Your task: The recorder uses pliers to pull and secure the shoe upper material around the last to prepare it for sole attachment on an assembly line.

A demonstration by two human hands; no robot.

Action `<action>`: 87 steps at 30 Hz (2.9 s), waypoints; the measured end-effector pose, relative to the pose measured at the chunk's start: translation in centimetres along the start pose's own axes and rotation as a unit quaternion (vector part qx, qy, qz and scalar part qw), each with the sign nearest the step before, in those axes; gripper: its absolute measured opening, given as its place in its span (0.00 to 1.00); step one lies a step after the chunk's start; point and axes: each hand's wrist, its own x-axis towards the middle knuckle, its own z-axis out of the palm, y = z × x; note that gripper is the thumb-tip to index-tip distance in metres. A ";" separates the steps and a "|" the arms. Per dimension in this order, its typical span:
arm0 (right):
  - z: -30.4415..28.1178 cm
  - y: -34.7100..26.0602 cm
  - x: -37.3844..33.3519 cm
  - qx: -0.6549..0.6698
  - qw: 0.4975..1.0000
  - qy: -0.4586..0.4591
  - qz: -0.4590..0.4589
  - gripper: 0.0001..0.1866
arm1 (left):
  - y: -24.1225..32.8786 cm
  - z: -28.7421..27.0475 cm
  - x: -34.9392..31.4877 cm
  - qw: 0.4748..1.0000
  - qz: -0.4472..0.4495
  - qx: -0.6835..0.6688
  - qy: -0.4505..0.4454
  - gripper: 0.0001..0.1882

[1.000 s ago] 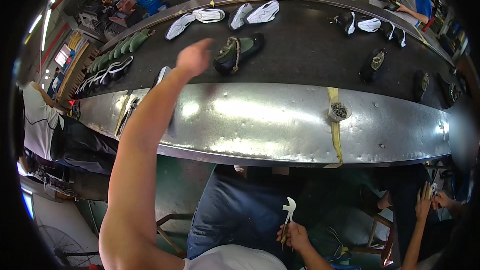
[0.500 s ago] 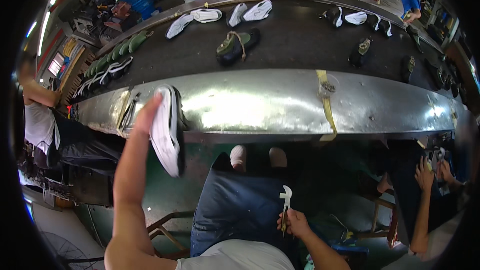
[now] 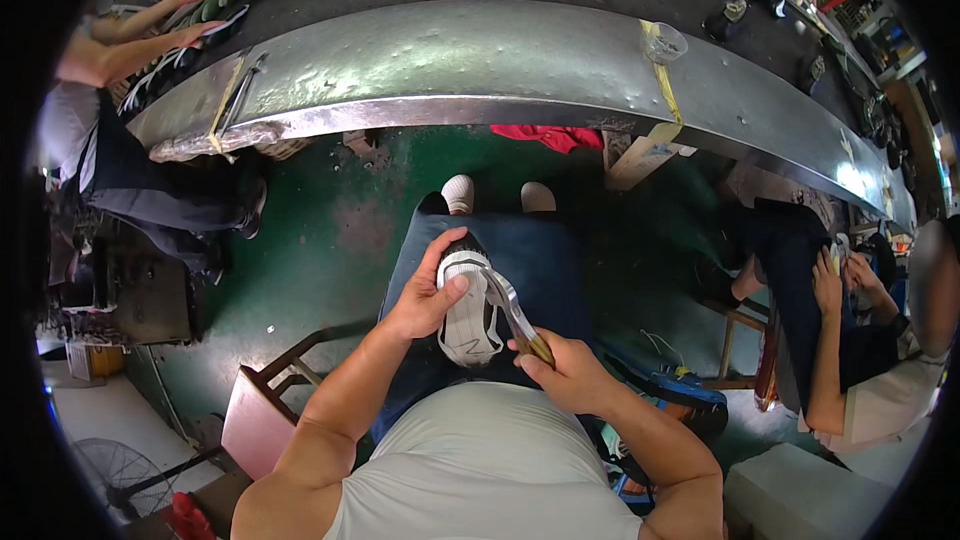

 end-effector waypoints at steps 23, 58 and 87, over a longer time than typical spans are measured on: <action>-2.6 -4.2 4.5 0.231 0.947 -0.098 0.198 0.11 | -0.8 -0.1 0.5 0.964 0.022 0.251 0.090 0.23; 0.7 1.7 -1.1 -0.047 0.958 0.183 -0.216 0.14 | 4.1 3.8 -6.8 0.934 0.219 0.273 -0.070 0.44; -2.4 1.6 3.9 0.000 0.961 0.257 -0.102 0.13 | -0.6 3.5 -3.0 0.963 -0.014 0.262 0.053 0.40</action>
